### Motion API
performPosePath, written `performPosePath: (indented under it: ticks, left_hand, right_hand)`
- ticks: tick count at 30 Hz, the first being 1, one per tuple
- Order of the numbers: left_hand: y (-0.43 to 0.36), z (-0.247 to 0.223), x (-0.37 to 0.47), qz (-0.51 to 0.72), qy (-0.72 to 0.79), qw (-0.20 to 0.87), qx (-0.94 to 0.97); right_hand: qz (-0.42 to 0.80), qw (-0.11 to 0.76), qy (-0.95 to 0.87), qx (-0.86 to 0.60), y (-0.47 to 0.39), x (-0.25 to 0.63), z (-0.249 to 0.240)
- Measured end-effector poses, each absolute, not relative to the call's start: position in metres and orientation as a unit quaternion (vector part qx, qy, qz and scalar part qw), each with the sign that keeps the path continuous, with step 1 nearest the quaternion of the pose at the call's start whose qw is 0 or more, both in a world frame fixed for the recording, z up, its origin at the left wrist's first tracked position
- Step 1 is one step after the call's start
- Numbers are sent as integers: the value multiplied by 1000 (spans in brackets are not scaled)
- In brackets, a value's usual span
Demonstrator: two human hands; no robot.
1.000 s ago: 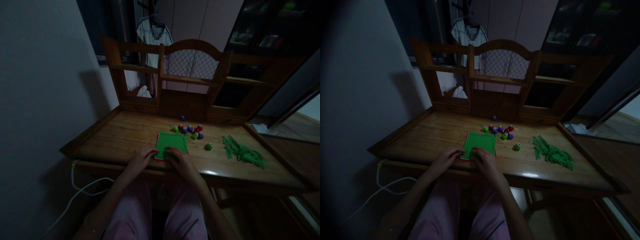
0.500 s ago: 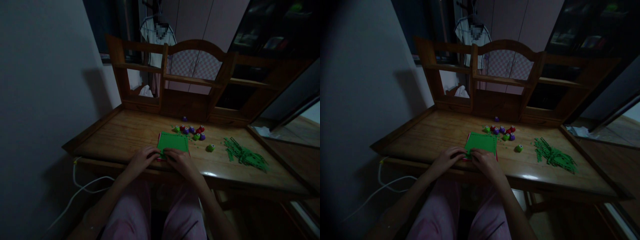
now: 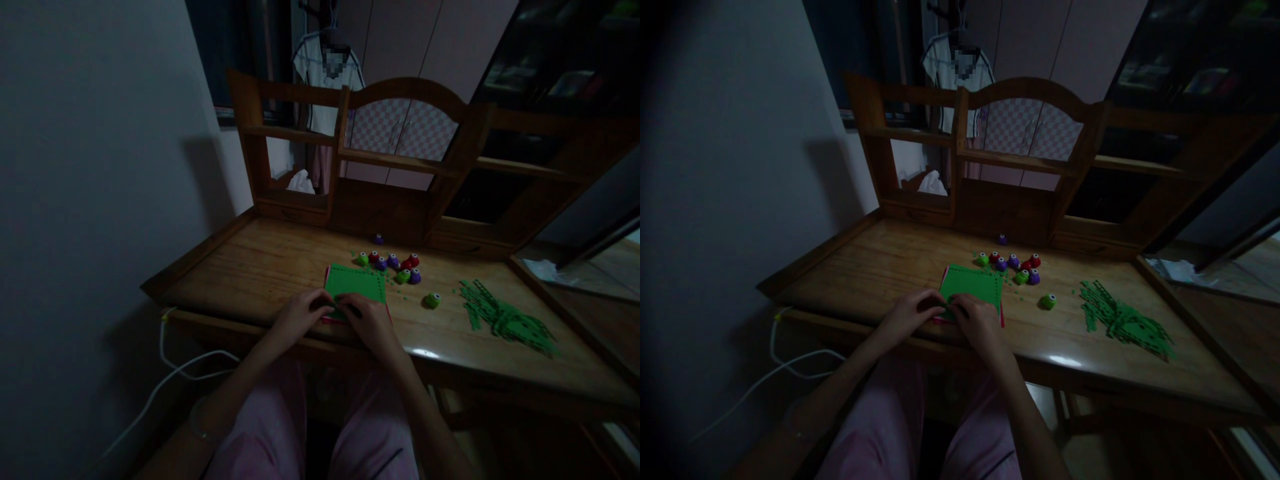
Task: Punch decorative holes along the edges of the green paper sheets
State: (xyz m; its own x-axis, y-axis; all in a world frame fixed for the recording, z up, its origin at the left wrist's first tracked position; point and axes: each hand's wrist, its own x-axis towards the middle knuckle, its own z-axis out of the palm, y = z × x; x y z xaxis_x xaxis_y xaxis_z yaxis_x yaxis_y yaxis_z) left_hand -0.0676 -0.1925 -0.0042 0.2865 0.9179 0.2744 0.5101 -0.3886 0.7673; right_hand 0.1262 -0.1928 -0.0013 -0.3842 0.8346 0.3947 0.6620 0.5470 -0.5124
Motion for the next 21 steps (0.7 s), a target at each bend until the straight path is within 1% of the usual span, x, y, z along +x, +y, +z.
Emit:
performPosePath:
  ticks: [4,21]
  left_hand:
    - [-194,4,-67,348,475,285,756]
    - [-199,7,-64,267,473,150,826]
  right_hand:
    - [131,310,-824,-455,-194,126,0]
    - [105,288,-833,-461,-203,126,-2]
